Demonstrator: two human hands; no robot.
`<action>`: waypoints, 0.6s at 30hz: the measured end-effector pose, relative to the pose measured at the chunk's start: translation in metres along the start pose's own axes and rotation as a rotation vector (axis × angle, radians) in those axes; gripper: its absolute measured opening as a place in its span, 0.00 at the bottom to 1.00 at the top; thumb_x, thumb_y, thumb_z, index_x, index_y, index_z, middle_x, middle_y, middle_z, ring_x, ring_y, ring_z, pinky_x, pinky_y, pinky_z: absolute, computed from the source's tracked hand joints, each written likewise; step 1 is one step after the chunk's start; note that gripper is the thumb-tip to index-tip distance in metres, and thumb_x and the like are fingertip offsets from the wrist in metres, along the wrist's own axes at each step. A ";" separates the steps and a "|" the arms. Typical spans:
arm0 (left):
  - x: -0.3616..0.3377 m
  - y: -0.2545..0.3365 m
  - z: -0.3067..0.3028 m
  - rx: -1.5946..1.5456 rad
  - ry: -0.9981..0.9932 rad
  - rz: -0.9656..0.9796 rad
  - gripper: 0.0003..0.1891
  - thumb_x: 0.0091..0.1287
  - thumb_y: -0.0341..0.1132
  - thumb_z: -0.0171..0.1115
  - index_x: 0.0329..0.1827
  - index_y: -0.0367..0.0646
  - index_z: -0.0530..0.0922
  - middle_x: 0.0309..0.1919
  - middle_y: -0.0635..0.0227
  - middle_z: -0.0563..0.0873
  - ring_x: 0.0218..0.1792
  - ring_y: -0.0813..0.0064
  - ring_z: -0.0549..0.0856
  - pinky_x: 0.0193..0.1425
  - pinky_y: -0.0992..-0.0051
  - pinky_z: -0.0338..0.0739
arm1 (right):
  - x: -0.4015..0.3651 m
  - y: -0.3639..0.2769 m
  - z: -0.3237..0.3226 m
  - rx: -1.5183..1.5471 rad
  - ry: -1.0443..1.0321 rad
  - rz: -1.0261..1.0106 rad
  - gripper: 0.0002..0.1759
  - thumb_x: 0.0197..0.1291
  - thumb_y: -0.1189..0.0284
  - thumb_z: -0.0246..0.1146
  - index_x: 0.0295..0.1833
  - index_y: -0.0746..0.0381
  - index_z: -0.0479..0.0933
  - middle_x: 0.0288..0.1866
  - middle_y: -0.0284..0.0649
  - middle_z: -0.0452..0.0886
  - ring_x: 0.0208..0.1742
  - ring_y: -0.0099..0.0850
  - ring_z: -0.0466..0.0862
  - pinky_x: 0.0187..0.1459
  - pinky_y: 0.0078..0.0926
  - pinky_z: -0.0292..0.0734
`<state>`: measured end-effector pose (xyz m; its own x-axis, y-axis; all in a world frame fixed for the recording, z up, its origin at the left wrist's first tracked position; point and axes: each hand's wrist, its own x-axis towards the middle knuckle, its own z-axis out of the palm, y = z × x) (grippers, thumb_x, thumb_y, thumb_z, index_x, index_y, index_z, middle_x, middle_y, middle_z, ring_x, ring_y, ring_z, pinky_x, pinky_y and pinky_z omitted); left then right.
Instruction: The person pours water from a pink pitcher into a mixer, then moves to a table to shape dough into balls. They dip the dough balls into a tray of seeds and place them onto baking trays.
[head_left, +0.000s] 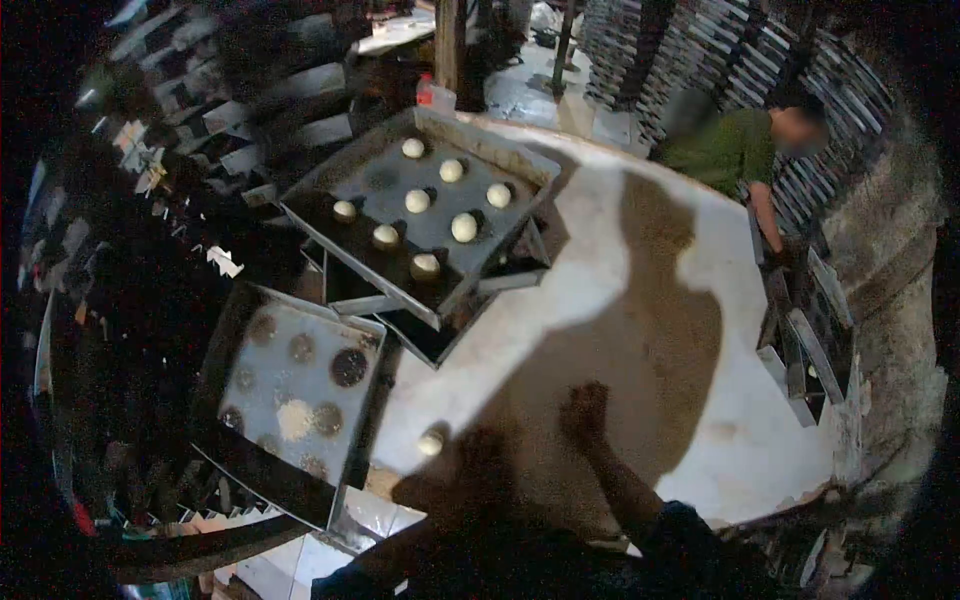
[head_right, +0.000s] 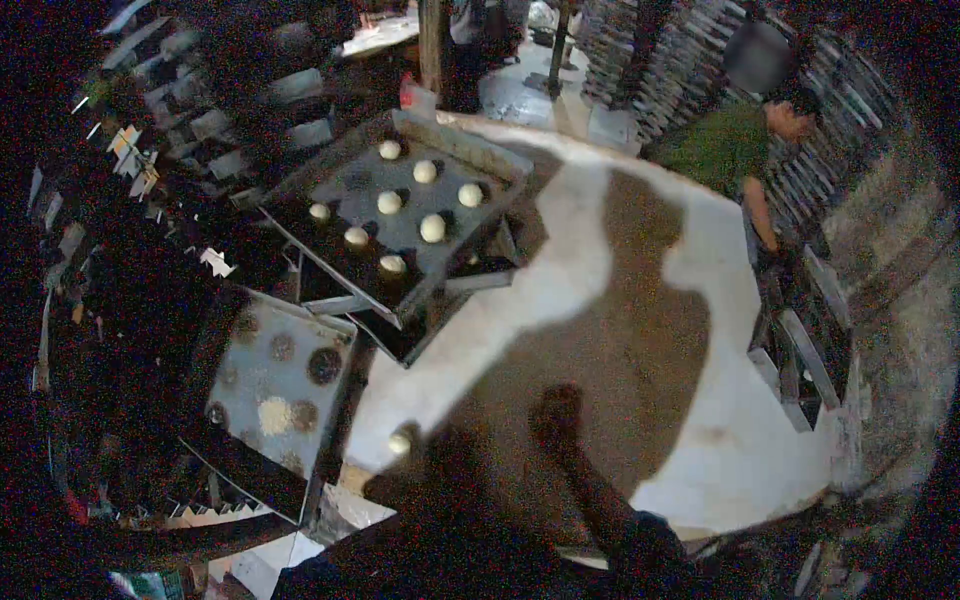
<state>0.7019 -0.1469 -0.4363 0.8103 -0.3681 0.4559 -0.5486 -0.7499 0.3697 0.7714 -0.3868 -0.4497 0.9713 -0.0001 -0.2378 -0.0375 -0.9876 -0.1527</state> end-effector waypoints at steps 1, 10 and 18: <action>0.000 -0.002 -0.002 -0.009 -0.003 -0.001 0.20 0.66 0.40 0.49 0.55 0.35 0.72 0.57 0.50 0.72 0.60 0.51 0.69 0.66 0.53 0.61 | 0.012 -0.015 -0.004 0.033 0.039 0.034 0.21 0.58 0.65 0.57 0.51 0.70 0.68 0.52 0.58 0.69 0.62 0.55 0.64 0.66 0.59 0.48; -0.003 -0.001 -0.005 -0.010 0.013 0.001 0.21 0.65 0.40 0.49 0.56 0.34 0.72 0.58 0.48 0.72 0.62 0.51 0.68 0.66 0.52 0.60 | -0.012 0.050 0.002 0.053 0.589 -0.436 0.15 0.47 0.63 0.61 0.34 0.64 0.74 0.35 0.51 0.75 0.44 0.54 0.72 0.58 0.56 0.58; 0.002 0.000 -0.005 -0.028 0.029 0.004 0.21 0.65 0.40 0.49 0.56 0.33 0.72 0.58 0.47 0.71 0.63 0.50 0.67 0.67 0.51 0.59 | -0.042 0.028 0.040 -0.026 0.259 -0.240 0.22 0.55 0.62 0.55 0.46 0.71 0.72 0.53 0.58 0.71 0.63 0.61 0.63 0.67 0.59 0.46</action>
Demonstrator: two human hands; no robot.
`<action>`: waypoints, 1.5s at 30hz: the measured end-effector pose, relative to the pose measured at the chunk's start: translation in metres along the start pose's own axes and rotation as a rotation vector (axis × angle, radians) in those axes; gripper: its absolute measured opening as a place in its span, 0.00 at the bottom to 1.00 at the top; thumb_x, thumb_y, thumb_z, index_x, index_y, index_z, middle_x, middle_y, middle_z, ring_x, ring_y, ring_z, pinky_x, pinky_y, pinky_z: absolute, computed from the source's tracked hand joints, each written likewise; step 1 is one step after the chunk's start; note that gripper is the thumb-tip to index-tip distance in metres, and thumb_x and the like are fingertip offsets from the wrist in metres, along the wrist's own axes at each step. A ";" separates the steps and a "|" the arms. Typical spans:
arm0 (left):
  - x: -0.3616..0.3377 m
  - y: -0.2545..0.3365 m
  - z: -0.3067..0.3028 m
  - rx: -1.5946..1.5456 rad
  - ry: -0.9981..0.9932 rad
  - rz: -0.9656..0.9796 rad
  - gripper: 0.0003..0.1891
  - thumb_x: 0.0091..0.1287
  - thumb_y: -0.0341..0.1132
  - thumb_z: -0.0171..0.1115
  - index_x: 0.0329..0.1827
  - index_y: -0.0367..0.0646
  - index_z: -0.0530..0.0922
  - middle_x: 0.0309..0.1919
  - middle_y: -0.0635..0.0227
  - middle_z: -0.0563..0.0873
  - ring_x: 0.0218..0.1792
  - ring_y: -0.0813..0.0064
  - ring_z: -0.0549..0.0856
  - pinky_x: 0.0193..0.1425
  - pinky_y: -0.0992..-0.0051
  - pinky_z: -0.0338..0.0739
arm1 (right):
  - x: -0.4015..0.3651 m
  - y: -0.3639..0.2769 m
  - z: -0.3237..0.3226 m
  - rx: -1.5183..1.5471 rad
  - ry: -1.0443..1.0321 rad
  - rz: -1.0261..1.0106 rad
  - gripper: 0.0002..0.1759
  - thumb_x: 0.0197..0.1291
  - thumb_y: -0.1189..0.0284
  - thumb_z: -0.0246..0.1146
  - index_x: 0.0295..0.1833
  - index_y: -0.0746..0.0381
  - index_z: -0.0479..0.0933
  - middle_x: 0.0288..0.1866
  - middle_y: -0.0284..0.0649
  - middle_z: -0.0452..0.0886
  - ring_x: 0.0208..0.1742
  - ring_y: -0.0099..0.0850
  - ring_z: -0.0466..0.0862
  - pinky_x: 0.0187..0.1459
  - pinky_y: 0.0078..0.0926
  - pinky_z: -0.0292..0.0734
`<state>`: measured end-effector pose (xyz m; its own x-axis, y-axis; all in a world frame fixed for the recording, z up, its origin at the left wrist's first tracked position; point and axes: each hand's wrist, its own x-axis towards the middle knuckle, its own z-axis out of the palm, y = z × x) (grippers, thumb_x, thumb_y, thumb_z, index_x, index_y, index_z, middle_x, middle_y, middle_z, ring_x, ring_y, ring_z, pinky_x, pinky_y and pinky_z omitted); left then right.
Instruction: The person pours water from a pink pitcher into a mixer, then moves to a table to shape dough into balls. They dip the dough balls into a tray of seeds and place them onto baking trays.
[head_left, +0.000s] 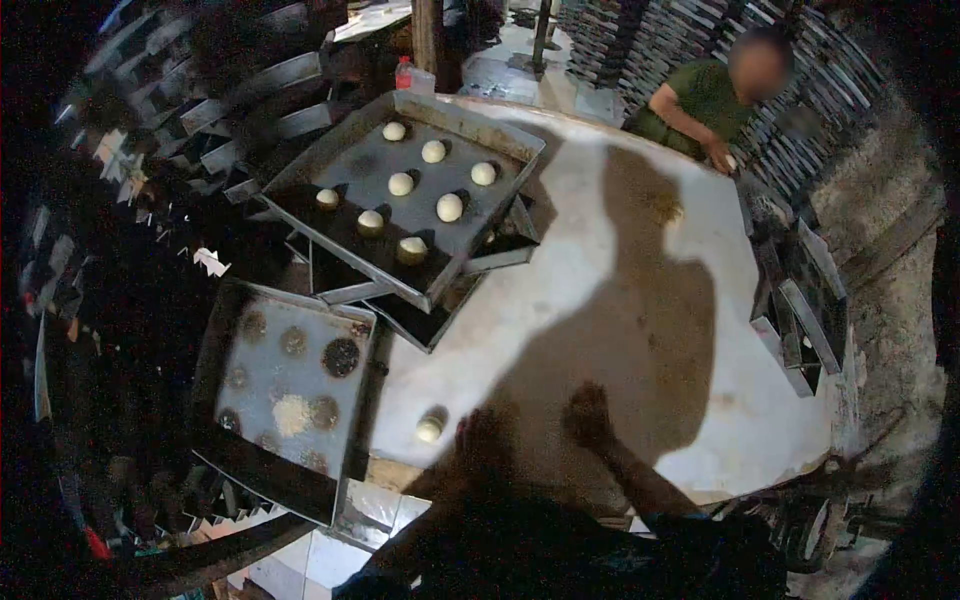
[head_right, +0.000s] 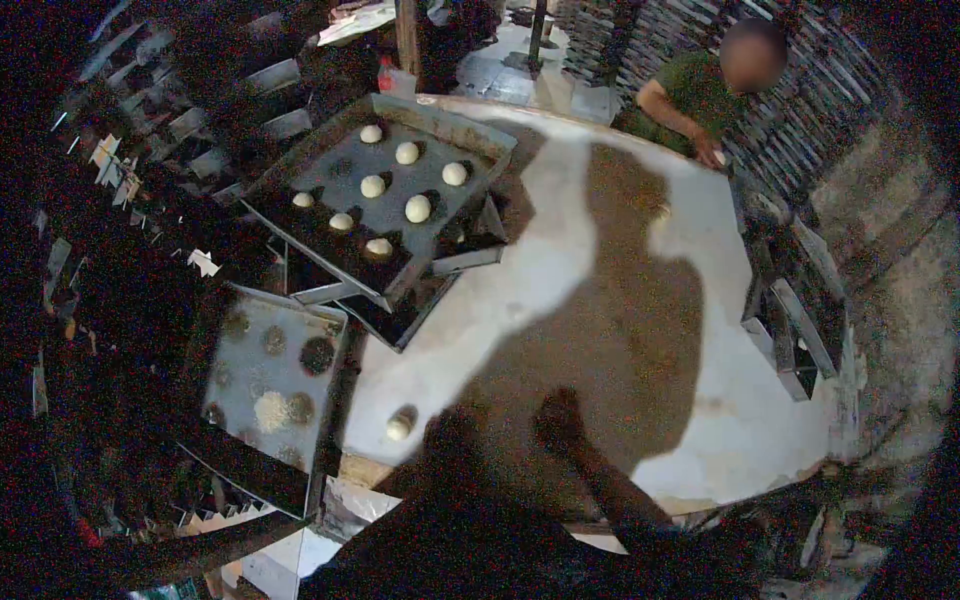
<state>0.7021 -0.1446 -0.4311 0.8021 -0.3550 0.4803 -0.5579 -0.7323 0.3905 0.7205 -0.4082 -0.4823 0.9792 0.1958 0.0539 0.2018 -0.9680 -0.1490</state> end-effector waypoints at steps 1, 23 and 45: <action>-0.002 0.001 -0.001 0.001 -0.002 0.002 0.22 0.65 0.40 0.49 0.56 0.33 0.72 0.58 0.47 0.71 0.63 0.50 0.67 0.67 0.51 0.59 | 0.006 0.017 0.004 0.003 0.003 -0.005 0.22 0.55 0.62 0.55 0.46 0.71 0.72 0.53 0.58 0.71 0.63 0.61 0.63 0.67 0.59 0.46; -0.032 0.000 0.054 0.032 0.033 -0.149 0.29 0.64 0.42 0.46 0.67 0.37 0.61 0.67 0.49 0.60 0.69 0.49 0.57 0.69 0.48 0.53 | 0.044 0.017 0.013 0.089 0.295 0.035 0.15 0.63 0.65 0.51 0.45 0.67 0.69 0.44 0.54 0.68 0.49 0.50 0.68 0.57 0.49 0.58; -0.023 -0.011 0.040 0.219 -0.067 -0.006 0.29 0.62 0.41 0.49 0.65 0.36 0.63 0.67 0.47 0.60 0.69 0.46 0.56 0.70 0.47 0.50 | 0.013 0.020 -0.107 0.477 -0.158 0.123 0.13 0.59 0.68 0.60 0.48 0.63 0.75 0.42 0.45 0.79 0.43 0.40 0.78 0.45 0.39 0.74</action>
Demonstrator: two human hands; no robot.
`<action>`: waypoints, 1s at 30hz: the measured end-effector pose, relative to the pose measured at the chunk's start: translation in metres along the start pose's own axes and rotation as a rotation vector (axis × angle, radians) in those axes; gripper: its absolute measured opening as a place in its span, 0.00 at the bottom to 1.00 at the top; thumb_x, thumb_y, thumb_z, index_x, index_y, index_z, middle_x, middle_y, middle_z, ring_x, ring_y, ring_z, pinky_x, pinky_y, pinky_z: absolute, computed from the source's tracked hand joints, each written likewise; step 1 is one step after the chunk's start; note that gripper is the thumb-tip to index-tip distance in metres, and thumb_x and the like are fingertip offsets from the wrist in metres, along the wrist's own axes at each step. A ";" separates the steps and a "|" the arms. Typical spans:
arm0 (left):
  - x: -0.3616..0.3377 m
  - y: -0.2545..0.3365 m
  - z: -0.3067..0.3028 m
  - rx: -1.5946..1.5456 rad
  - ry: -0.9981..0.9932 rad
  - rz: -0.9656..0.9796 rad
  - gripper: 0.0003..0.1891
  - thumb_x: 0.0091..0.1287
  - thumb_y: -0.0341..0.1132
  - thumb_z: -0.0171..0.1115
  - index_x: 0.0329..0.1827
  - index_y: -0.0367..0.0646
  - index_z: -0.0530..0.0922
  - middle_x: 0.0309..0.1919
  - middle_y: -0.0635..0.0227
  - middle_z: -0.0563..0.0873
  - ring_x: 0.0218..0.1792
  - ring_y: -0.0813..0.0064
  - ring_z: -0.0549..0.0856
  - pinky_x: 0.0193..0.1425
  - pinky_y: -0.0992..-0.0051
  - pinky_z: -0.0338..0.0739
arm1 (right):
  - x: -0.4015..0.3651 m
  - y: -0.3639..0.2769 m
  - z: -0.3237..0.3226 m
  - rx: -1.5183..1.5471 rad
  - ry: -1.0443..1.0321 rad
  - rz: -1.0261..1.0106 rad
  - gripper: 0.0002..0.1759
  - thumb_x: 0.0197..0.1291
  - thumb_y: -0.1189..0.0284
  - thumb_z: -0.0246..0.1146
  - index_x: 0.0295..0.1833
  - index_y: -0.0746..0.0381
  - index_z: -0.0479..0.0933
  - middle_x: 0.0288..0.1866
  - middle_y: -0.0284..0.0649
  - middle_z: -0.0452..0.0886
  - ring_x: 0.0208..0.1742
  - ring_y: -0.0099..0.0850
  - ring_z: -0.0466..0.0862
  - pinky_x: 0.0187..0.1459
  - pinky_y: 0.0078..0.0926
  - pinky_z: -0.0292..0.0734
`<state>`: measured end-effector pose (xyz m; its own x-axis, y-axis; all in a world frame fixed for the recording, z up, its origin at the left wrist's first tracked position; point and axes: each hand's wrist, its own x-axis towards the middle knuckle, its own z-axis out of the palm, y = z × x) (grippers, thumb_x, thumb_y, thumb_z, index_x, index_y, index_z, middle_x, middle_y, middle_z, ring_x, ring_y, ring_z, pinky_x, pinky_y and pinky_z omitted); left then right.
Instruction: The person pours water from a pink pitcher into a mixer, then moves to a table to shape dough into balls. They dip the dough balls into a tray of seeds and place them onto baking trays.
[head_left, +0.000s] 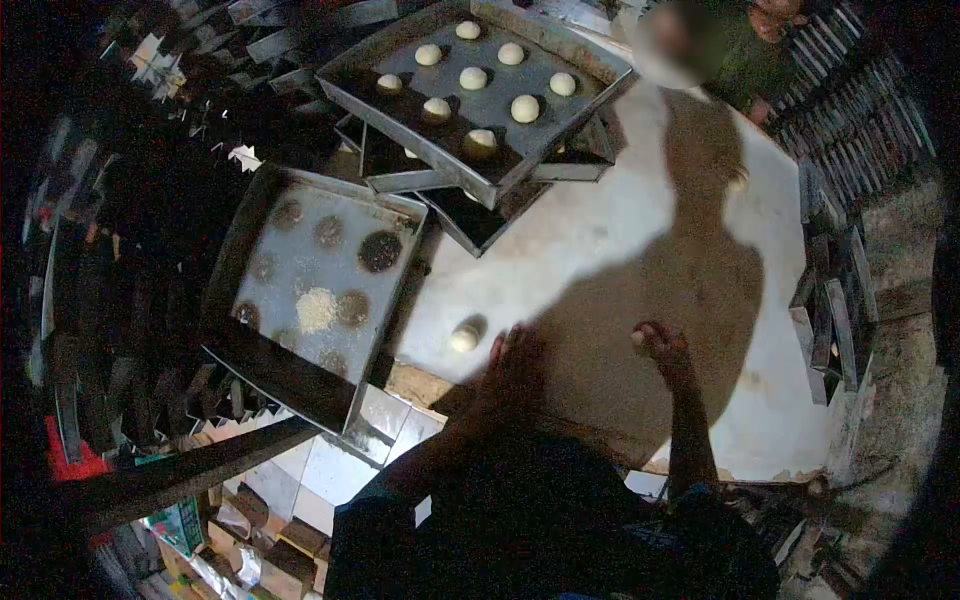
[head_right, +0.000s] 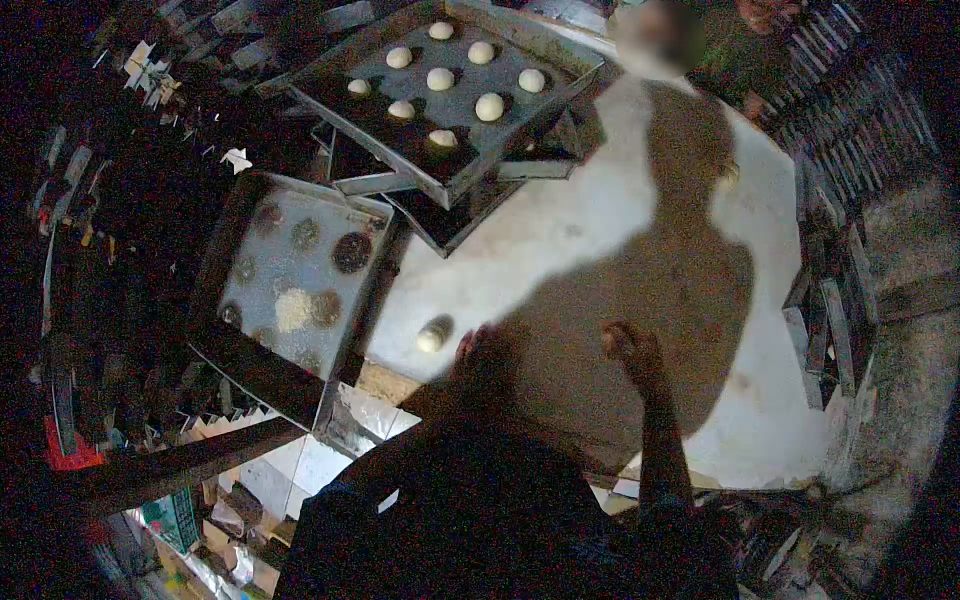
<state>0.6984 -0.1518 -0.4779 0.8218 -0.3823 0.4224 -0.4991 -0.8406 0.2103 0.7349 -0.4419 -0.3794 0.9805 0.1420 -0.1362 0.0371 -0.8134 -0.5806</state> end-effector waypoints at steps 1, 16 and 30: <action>-0.002 -0.002 -0.001 0.021 -0.024 0.034 0.29 0.62 0.40 0.49 0.66 0.35 0.62 0.67 0.46 0.59 0.69 0.47 0.57 0.70 0.47 0.51 | -0.002 -0.026 0.010 0.387 0.030 0.176 0.13 0.59 0.68 0.61 0.46 0.63 0.75 0.41 0.45 0.79 0.42 0.39 0.78 0.42 0.38 0.76; 0.000 0.001 0.001 -0.200 -0.051 -0.038 0.27 0.60 0.37 0.54 0.62 0.34 0.66 0.63 0.49 0.64 0.67 0.49 0.59 0.69 0.48 0.53 | -0.014 -0.019 0.071 0.075 0.159 -0.142 0.31 0.51 0.62 0.68 0.58 0.65 0.68 0.52 0.50 0.72 0.54 0.45 0.73 0.56 0.42 0.70; -0.013 -0.004 0.023 -0.048 0.027 0.049 0.31 0.62 0.45 0.54 0.66 0.38 0.63 0.64 0.52 0.64 0.66 0.51 0.61 0.69 0.49 0.53 | 0.045 -0.019 0.113 -0.459 0.625 -0.342 0.10 0.50 0.72 0.60 0.36 0.65 0.69 0.38 0.51 0.69 0.43 0.50 0.70 0.48 0.51 0.66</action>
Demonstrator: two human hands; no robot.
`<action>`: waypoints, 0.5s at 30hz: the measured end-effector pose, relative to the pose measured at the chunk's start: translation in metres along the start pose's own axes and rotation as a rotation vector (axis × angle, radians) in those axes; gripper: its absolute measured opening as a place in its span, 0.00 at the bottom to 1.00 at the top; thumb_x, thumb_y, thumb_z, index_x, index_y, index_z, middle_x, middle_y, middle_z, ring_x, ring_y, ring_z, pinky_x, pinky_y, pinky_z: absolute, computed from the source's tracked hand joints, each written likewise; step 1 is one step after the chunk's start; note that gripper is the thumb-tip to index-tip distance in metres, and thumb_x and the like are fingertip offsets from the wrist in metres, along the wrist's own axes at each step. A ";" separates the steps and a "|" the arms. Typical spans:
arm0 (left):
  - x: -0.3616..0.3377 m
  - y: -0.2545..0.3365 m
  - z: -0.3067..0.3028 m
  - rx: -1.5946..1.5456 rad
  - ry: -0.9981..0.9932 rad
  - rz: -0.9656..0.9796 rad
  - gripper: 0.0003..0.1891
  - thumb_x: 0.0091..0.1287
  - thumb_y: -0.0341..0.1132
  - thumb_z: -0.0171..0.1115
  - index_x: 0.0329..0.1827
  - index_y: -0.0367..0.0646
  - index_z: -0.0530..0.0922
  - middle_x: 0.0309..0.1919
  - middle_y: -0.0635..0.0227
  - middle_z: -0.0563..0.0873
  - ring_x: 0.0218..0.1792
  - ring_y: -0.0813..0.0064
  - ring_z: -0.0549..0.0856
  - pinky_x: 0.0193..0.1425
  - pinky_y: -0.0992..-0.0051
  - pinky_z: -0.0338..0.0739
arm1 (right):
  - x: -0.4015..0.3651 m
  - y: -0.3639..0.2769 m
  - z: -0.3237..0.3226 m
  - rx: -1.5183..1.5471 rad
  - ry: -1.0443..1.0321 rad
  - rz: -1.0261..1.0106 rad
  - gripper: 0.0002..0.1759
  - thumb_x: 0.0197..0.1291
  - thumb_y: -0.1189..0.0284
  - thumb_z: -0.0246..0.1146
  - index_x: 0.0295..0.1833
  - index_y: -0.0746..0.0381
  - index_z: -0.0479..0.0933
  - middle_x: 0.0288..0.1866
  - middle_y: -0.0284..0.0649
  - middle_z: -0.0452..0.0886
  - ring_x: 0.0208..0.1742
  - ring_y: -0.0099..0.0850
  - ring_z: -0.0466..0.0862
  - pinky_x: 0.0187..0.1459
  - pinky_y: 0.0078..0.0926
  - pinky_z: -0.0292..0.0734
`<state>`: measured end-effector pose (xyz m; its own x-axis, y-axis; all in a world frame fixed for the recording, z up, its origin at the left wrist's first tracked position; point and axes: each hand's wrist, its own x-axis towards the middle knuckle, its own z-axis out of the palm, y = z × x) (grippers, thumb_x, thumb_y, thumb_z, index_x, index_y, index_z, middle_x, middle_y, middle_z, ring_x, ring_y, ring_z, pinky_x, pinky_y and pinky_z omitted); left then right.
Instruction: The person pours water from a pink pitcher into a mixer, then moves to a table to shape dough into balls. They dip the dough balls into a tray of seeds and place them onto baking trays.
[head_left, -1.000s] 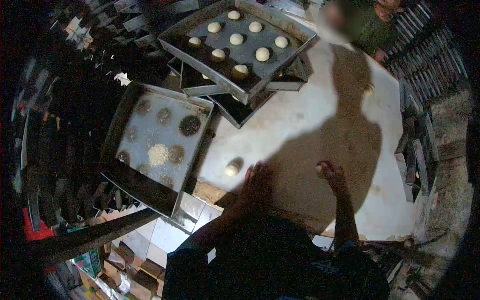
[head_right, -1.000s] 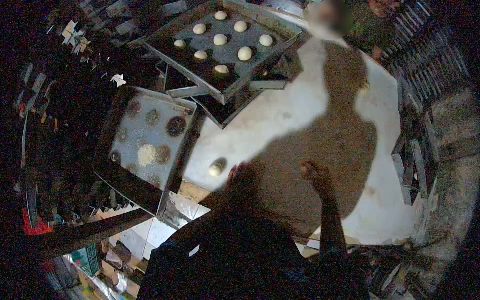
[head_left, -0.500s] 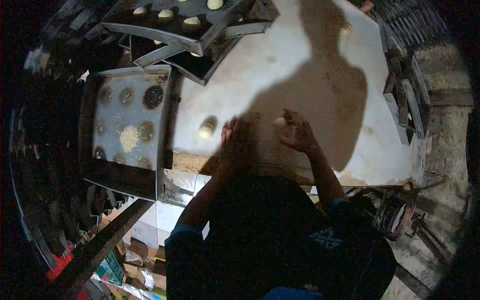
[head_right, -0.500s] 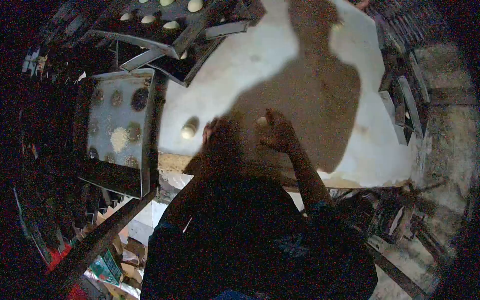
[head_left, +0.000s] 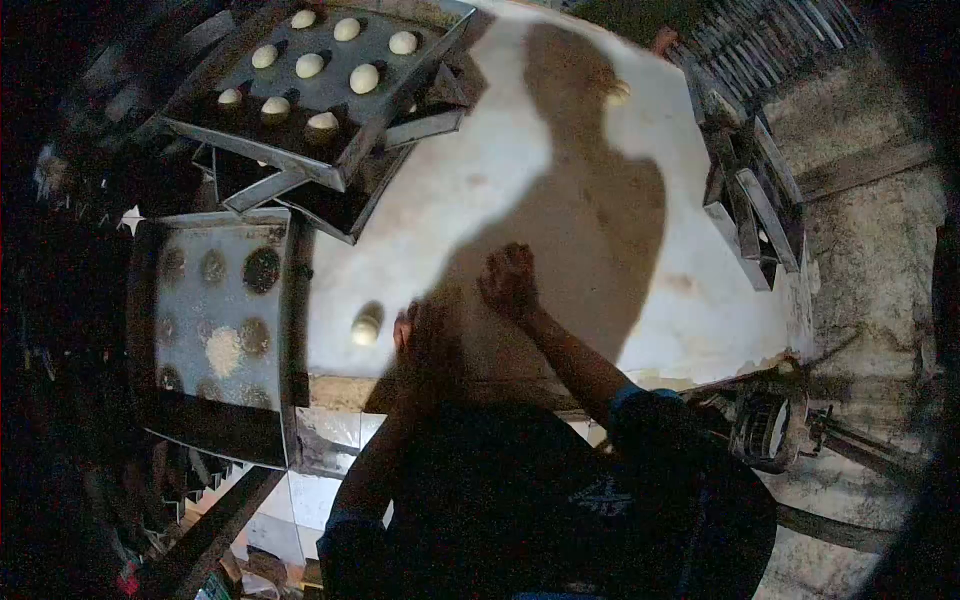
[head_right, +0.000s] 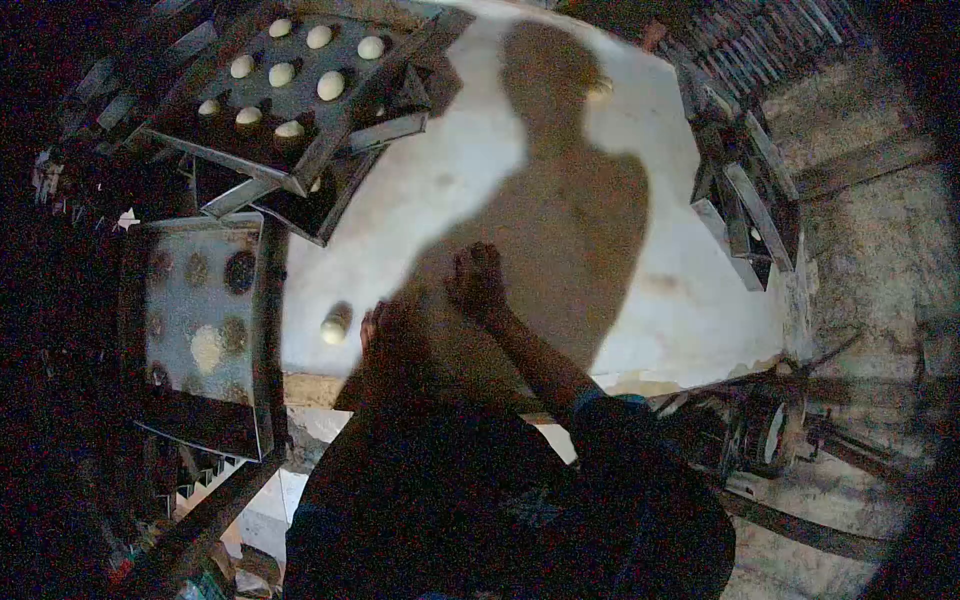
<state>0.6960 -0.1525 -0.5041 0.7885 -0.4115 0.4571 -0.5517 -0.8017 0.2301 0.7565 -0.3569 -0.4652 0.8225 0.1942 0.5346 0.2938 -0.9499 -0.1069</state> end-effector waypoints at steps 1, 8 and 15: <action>-0.005 0.003 0.005 0.060 -0.153 -0.070 0.29 0.63 0.46 0.52 0.66 0.39 0.64 0.64 0.52 0.64 0.66 0.52 0.62 0.69 0.50 0.55 | -0.009 -0.006 0.004 0.000 -0.004 0.008 0.10 0.50 0.72 0.60 0.36 0.65 0.69 0.38 0.51 0.69 0.43 0.50 0.70 0.48 0.51 0.66; 0.014 -0.006 0.011 -0.005 -0.004 -0.151 0.24 0.67 0.45 0.46 0.63 0.44 0.69 0.62 0.59 0.71 0.61 0.57 0.69 0.65 0.55 0.62 | -0.031 0.027 -0.003 0.190 -0.179 -0.162 0.10 0.53 0.71 0.60 0.37 0.66 0.70 0.40 0.53 0.70 0.47 0.51 0.70 0.53 0.54 0.64; -0.005 0.000 0.030 0.285 0.176 -0.257 0.16 0.62 0.40 0.51 0.48 0.42 0.75 0.42 0.56 0.78 0.48 0.56 0.76 0.58 0.58 0.67 | -0.024 -0.012 0.048 0.146 0.262 0.040 0.10 0.56 0.73 0.58 0.41 0.66 0.72 0.42 0.52 0.72 0.52 0.51 0.71 0.57 0.52 0.65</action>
<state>0.7007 -0.1634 -0.5320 0.8186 -0.1217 0.5614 -0.2261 -0.9667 0.1201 0.7564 -0.3383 -0.5171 0.6868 0.0698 0.7235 0.3467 -0.9063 -0.2417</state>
